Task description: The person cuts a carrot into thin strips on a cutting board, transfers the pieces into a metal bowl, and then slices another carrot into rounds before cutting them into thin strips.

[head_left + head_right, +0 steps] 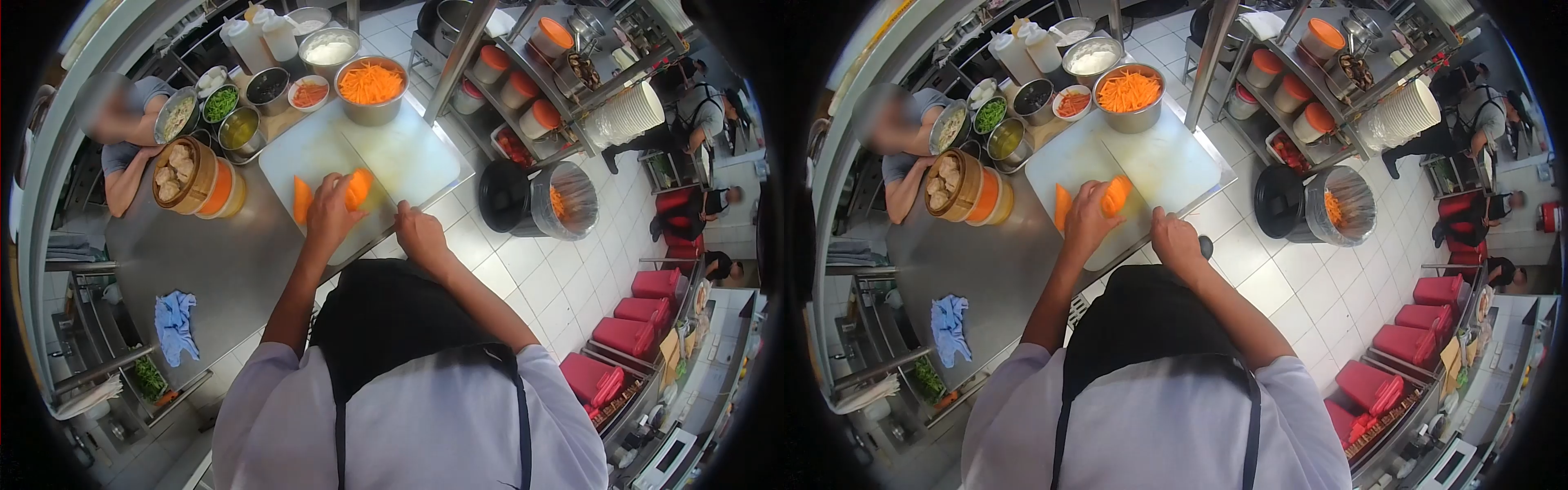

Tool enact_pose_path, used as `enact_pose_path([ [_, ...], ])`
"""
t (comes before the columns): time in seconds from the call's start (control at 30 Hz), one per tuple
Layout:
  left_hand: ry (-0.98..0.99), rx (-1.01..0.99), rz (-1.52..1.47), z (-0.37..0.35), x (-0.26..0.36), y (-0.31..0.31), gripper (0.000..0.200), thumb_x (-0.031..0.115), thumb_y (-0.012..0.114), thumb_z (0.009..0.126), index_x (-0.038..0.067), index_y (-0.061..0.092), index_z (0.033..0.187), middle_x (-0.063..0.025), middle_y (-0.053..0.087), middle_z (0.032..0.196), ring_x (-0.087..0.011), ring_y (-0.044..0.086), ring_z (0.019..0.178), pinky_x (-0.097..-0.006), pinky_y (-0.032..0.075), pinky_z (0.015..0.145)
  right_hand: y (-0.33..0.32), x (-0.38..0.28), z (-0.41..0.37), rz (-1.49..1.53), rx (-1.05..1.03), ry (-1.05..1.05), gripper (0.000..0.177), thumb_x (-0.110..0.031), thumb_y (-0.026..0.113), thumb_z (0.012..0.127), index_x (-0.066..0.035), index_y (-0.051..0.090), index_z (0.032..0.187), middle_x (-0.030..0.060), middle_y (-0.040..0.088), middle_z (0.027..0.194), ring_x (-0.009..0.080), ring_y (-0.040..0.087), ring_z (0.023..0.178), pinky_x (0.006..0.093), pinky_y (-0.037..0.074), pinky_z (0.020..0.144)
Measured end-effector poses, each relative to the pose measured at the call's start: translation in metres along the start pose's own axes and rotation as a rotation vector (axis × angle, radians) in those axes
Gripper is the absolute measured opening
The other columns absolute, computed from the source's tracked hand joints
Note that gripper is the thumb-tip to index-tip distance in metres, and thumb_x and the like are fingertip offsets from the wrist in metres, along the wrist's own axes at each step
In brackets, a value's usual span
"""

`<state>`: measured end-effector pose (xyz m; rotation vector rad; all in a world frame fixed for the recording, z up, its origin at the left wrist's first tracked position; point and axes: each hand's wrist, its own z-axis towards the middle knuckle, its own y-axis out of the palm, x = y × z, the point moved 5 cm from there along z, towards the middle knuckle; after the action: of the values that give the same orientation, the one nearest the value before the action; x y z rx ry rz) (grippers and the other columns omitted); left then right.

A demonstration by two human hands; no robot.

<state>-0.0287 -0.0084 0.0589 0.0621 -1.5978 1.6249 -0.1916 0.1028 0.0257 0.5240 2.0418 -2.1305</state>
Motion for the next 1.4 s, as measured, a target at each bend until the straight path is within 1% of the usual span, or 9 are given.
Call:
enact_pose_path([
  [0.43, 0.118, 0.065, 0.039, 0.005, -0.003, 0.006, 0.056, 0.01, 0.09, 0.074, 0.006, 0.064, 0.124, -0.0133, 0.067, 0.121, -0.0365, 0.065, 0.114, -0.0459, 0.055, 0.093, 0.0, 0.0, -0.001, -0.023, -0.02, -0.003, 0.01, -0.008, 0.055, 0.097, 0.001, 0.053, 0.101, 0.0215, 0.068, 0.081, 0.0381, 0.072, 0.069, 0.0474, 0.058, 0.061],
  [0.53, 0.096, -0.034, 0.047, 0.01, -0.008, 0.014, 0.055, 0.012, 0.09, 0.074, 0.006, 0.064, 0.122, -0.0136, 0.067, 0.123, -0.0359, 0.065, 0.114, -0.0456, 0.055, 0.093, 0.001, 0.0, -0.001, -0.024, -0.022, -0.008, 0.01, -0.008, 0.055, 0.098, 0.001, 0.054, 0.101, 0.0214, 0.068, 0.08, 0.0382, 0.072, 0.069, 0.0472, 0.058, 0.061],
  [0.63, 0.088, -0.024, 0.049, 0.011, -0.009, 0.015, 0.046, 0.015, 0.088, 0.077, 0.005, 0.065, 0.116, -0.0132, 0.068, 0.123, -0.0357, 0.065, 0.113, -0.0458, 0.055, 0.094, -0.001, 0.001, 0.0, -0.021, -0.009, -0.009, 0.01, -0.009, 0.055, 0.097, 0.001, 0.054, 0.1, 0.0214, 0.068, 0.079, 0.0381, 0.072, 0.069, 0.0472, 0.058, 0.061],
  [0.73, 0.207, 0.17, 0.071, 0.012, -0.001, 0.005, 0.027, 0.013, 0.079, 0.086, 0.004, 0.067, 0.109, -0.0116, 0.068, 0.122, -0.0353, 0.064, 0.112, -0.0458, 0.055, 0.093, -0.004, 0.002, 0.003, -0.001, 0.007, -0.018, 0.013, -0.013, 0.058, 0.098, 0.0, 0.054, 0.1, 0.0219, 0.068, 0.079, 0.0394, 0.071, 0.069, 0.0484, 0.058, 0.061],
  [0.8, 0.217, 0.053, 0.073, 0.022, 0.0, 0.005, 0.019, 0.009, 0.07, 0.09, 0.004, 0.069, 0.108, -0.0115, 0.067, 0.122, -0.0352, 0.064, 0.111, -0.0459, 0.055, 0.093, -0.001, 0.006, 0.01, 0.02, 0.031, -0.029, 0.021, -0.02, 0.061, 0.1, 0.0, 0.055, 0.102, 0.0227, 0.068, 0.079, 0.042, 0.07, 0.068, 0.0507, 0.056, 0.06],
  [0.93, 0.259, -0.177, 0.033, 0.04, 0.006, 0.006, 0.016, 0.0, 0.065, 0.09, 0.003, 0.07, 0.105, -0.0096, 0.065, 0.118, -0.0348, 0.063, 0.108, -0.0471, 0.054, 0.09, 0.004, -0.002, 0.033, -0.016, 0.043, -0.083, 0.013, -0.012, 0.058, 0.096, 0.0, 0.054, 0.101, 0.0217, 0.068, 0.078, 0.0396, 0.071, 0.068, 0.0482, 0.057, 0.06],
  [1.1, 0.273, -0.235, 0.047, 0.051, 0.005, 0.011, 0.021, -0.001, 0.062, 0.088, 0.005, 0.072, 0.105, -0.0124, 0.065, 0.113, -0.0357, 0.064, 0.107, -0.0472, 0.054, 0.092, 0.006, -0.017, 0.039, -0.14, 0.003, -0.079, 0.008, -0.004, 0.058, 0.092, -0.002, 0.053, 0.097, 0.0181, 0.069, 0.076, 0.0327, 0.074, 0.068, 0.0406, 0.061, 0.059],
  [1.3, 0.304, -0.202, 0.026, 0.052, -0.006, 0.017, 0.022, -0.001, 0.06, 0.087, 0.004, 0.073, 0.104, -0.0137, 0.066, 0.112, -0.0374, 0.064, 0.109, -0.0473, 0.054, 0.093, 0.003, -0.022, 0.039, -0.159, -0.138, 0.005, 0.007, -0.003, 0.059, 0.092, -0.002, 0.053, 0.097, 0.018, 0.072, 0.076, 0.0325, 0.076, 0.071, 0.0398, 0.061, 0.061],
  [1.4, 0.3, -0.213, 0.035, 0.05, -0.002, 0.014, 0.023, -0.001, 0.062, 0.087, 0.005, 0.074, 0.107, -0.0116, 0.066, 0.112, -0.0353, 0.064, 0.107, -0.0468, 0.054, 0.092, 0.01, -0.019, 0.056, -0.09, -0.024, -0.095, 0.008, -0.004, 0.06, 0.092, -0.002, 0.054, 0.096, 0.0184, 0.072, 0.075, 0.0327, 0.076, 0.069, 0.0401, 0.061, 0.06],
])
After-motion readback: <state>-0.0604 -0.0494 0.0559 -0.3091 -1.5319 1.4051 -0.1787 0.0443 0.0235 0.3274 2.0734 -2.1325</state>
